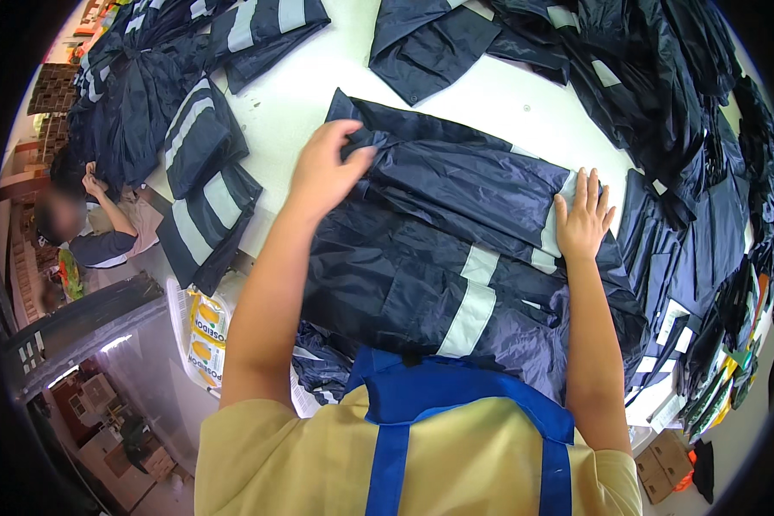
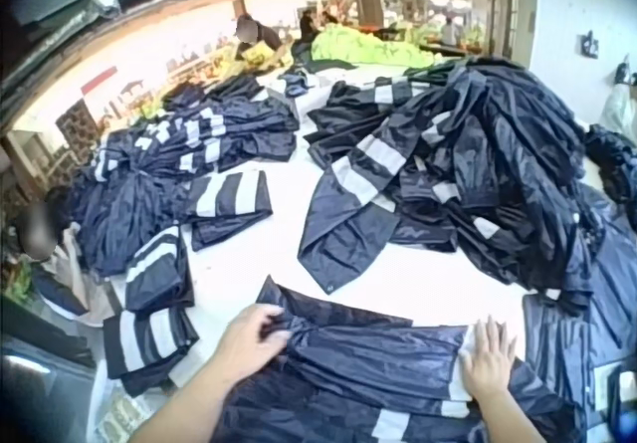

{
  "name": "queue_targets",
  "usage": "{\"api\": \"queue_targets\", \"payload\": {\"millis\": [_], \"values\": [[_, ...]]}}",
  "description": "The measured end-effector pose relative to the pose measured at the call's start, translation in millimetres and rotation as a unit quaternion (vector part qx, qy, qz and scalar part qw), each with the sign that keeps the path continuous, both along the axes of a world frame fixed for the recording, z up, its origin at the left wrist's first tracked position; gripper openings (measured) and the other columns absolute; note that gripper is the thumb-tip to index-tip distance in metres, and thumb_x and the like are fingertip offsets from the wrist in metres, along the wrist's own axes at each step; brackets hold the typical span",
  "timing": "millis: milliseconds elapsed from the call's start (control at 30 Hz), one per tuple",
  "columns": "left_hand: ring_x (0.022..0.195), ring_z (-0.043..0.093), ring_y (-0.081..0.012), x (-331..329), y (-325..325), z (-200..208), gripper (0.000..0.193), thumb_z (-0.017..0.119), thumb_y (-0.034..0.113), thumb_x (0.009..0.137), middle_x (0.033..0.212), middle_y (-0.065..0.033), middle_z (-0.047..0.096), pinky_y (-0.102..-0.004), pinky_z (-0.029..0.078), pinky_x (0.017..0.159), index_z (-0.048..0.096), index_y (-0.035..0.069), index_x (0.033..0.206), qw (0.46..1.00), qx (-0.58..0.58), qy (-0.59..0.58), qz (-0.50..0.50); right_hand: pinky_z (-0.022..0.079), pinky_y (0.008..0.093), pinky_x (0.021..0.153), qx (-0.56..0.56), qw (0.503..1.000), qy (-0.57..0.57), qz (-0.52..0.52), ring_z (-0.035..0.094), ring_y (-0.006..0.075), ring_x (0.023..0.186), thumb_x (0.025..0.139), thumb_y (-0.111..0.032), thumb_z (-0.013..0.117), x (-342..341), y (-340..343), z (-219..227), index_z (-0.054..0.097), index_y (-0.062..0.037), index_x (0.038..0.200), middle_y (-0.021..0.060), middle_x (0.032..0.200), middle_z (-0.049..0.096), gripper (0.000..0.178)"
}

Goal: The person folds a dark jacket with reflective stripes on a white table. They smooth the fabric, fold the sleeves and body, and secure the jacket with a strap. The folded jacket is placed on a stack of similar items.

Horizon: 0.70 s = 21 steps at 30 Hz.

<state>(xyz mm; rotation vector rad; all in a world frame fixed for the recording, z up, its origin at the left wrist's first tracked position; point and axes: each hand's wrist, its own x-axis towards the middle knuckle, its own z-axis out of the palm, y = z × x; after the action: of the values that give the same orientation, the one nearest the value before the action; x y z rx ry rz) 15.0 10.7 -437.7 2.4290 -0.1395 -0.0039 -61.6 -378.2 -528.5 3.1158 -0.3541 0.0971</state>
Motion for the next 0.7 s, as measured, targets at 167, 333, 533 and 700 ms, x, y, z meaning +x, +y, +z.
{"api": "queue_targets", "payload": {"millis": [167, 333, 533, 700], "values": [[0.088, 0.062, -0.0341, 33, -23, -20, 0.025, 0.063, 0.025, 0.085, 0.095, -0.0144, 0.064, -0.038, 0.05, 0.077, 0.065, 0.003, 0.098, 0.964, 0.219, 0.022, -0.149, 0.012, 0.0559, 0.112, -0.006, 1.0, -0.004, 0.004, 0.021, 0.0354, 0.14, 0.091, -0.047, 0.048, 2, -2, -1, 0.031, -0.0206, 0.146, 0.0028, 0.153, 0.026, 0.063], [0.07, 0.062, -0.0284, 67, 27, -33, 0.034, 0.053, 0.029, 0.093, 0.072, -0.0164, 0.064, -0.0352, 0.048, 0.07, 0.065, -0.001, 0.084, 0.991, 0.039, 0.092, 0.092, 0.013, 0.0558, 0.112, 0.01, 1.0, -0.014, 0.004, 0.022, 0.0351, 0.139, 0.091, -0.047, 0.048, 0, -3, -2, 0.032, -0.0207, 0.145, 0.0029, 0.152, 0.027, 0.062], [0.077, 0.061, -0.0171, 95, 40, -54, 0.024, 0.066, 0.015, 0.084, 0.087, -0.012, 0.066, -0.0286, 0.047, 0.073, 0.063, 0.004, 0.106, 0.993, 0.042, 0.111, -0.017, 0.041, 0.0451, 0.096, 0.118, 0.988, -0.035, 0.097, 0.05, 0.035, 0.114, 0.083, -0.015, 0.062, 20, -29, 11, 0.052, -0.0133, 0.127, 0.0105, 0.121, 0.056, 0.045], [0.089, 0.064, -0.0336, 125, 19, -58, 0.025, 0.068, 0.009, 0.075, 0.091, -0.0195, 0.064, -0.0415, 0.05, 0.082, 0.065, 0.01, 0.099, 0.939, 0.293, 0.059, -0.172, 0.048, 0.0427, 0.085, 0.068, 0.968, 0.209, 0.12, 0.06, 0.0362, 0.097, 0.071, -0.009, 0.066, 69, -38, 65, 0.059, -0.0082, 0.108, 0.0187, 0.1, 0.064, 0.037]]}}
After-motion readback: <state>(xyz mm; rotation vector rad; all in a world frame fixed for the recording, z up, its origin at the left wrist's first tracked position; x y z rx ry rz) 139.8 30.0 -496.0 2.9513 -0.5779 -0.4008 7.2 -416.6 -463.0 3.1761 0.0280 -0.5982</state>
